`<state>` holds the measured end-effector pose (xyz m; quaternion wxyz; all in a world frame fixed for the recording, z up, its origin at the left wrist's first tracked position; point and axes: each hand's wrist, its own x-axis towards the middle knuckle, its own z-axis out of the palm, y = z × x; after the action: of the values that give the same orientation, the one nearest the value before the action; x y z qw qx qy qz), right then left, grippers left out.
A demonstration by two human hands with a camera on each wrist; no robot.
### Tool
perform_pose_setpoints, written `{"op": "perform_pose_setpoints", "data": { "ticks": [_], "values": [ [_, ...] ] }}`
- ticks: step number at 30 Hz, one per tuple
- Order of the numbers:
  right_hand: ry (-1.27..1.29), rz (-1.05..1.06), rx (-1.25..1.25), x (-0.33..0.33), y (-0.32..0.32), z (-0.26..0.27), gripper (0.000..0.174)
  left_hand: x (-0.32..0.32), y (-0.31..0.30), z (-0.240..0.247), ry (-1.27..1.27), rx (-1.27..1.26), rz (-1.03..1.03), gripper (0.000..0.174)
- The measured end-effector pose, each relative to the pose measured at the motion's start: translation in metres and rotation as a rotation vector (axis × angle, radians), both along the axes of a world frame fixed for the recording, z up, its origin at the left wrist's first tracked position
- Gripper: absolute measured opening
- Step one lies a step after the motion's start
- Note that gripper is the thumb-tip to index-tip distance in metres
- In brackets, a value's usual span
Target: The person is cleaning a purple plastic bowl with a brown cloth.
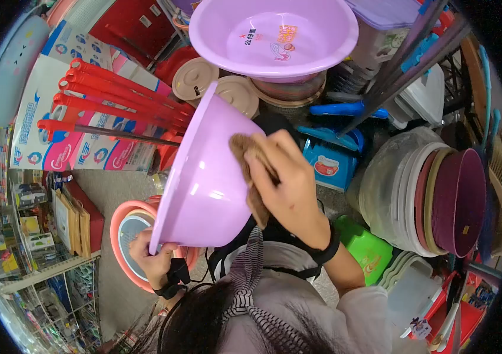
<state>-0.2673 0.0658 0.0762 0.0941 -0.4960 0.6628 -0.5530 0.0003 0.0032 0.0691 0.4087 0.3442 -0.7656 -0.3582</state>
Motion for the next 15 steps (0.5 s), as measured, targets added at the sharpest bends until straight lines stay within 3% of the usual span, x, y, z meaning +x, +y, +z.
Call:
{"op": "perform_pose_setpoints", "data": {
  "ticks": [4,6,7,11,15],
  "values": [
    [-0.23,-0.081,-0.005,0.008,-0.008,0.016,0.026,-0.01,-0.002,-0.009,0.001,-0.031,-0.045,0.031],
    [0.045,-0.132,-0.023,0.012,-0.01,0.014,0.033,-0.012,0.0,-0.012,-0.004,0.017,-0.046,0.031],
    [0.044,-0.134,-0.021,0.014,-0.01,0.014,0.033,-0.013,0.001,-0.013,-0.009,0.065,-0.045,0.031],
    [0.397,-0.036,-0.096,0.028,-0.005,0.018,0.043,-0.021,0.006,-0.014,0.007,0.077,-0.078,0.032],
    [0.386,0.321,0.014,0.032,0.015,0.032,0.046,-0.018,0.003,-0.015,-0.023,0.021,-0.081,0.03]
  ]
}}
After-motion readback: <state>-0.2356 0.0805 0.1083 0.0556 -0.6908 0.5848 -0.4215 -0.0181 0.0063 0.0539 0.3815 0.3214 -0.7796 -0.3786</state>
